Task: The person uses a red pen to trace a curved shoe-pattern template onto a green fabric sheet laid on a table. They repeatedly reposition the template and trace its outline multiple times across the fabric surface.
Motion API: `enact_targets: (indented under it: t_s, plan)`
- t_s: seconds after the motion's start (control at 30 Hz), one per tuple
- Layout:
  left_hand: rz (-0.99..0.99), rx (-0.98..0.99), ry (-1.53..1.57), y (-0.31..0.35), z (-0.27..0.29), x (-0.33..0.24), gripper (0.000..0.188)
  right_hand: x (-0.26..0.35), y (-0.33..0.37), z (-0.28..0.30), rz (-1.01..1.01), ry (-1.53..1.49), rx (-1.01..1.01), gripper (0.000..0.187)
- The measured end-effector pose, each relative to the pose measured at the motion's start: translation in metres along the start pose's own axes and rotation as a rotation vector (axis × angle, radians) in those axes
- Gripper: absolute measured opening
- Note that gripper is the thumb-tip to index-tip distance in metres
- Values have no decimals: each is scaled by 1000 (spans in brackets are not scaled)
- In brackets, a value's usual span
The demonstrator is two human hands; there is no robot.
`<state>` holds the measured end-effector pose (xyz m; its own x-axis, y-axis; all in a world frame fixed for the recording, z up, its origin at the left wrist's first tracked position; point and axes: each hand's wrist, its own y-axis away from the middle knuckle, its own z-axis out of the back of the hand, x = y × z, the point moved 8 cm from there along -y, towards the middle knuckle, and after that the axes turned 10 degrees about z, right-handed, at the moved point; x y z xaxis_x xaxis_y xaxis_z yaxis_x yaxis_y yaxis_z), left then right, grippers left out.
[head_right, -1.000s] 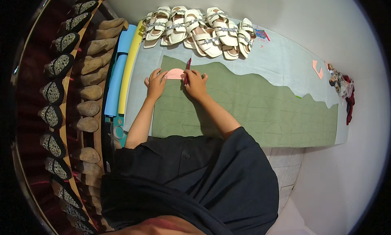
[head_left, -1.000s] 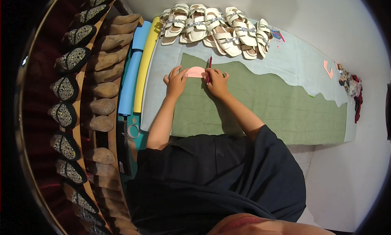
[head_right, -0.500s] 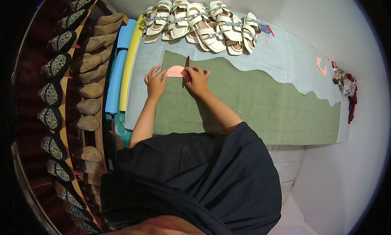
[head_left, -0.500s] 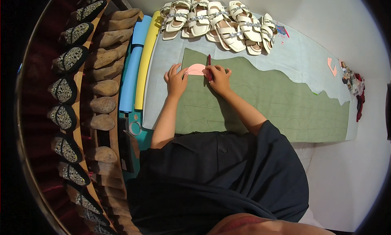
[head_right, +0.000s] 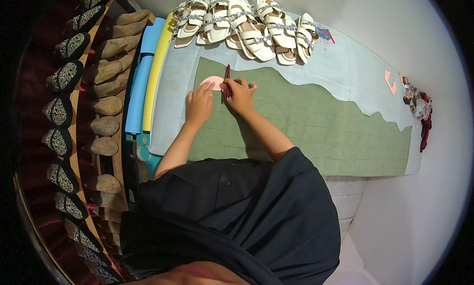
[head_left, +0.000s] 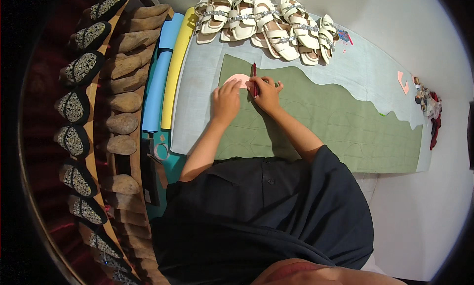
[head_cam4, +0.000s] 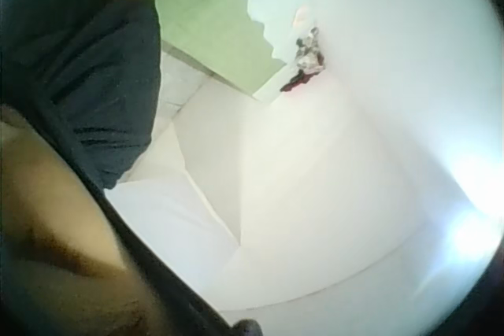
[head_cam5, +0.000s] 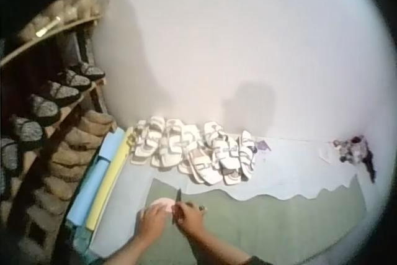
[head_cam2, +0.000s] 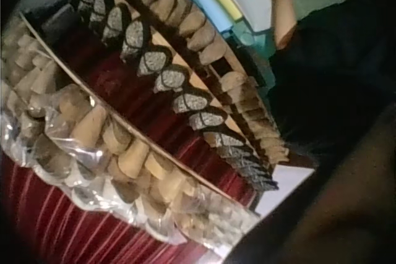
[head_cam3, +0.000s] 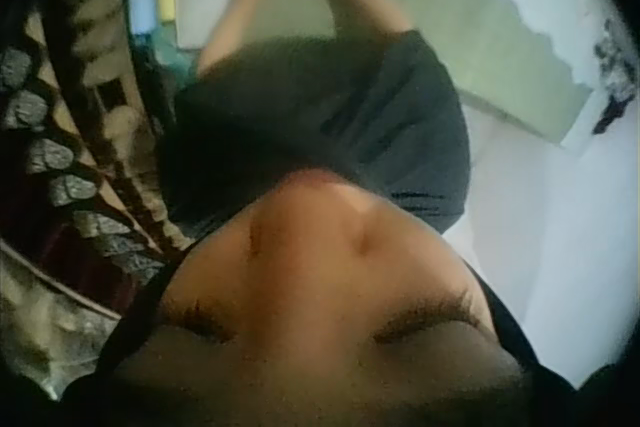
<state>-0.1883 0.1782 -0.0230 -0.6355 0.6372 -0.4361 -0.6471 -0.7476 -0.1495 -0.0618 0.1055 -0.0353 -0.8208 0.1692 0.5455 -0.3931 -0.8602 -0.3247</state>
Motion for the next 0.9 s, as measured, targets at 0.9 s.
enact_targets:
  t_s: [0.9]
  plan:
    - [84, 159, -178, 15, -23, -14, 48, 19, -67, -32, 40, -335, -18, 21]
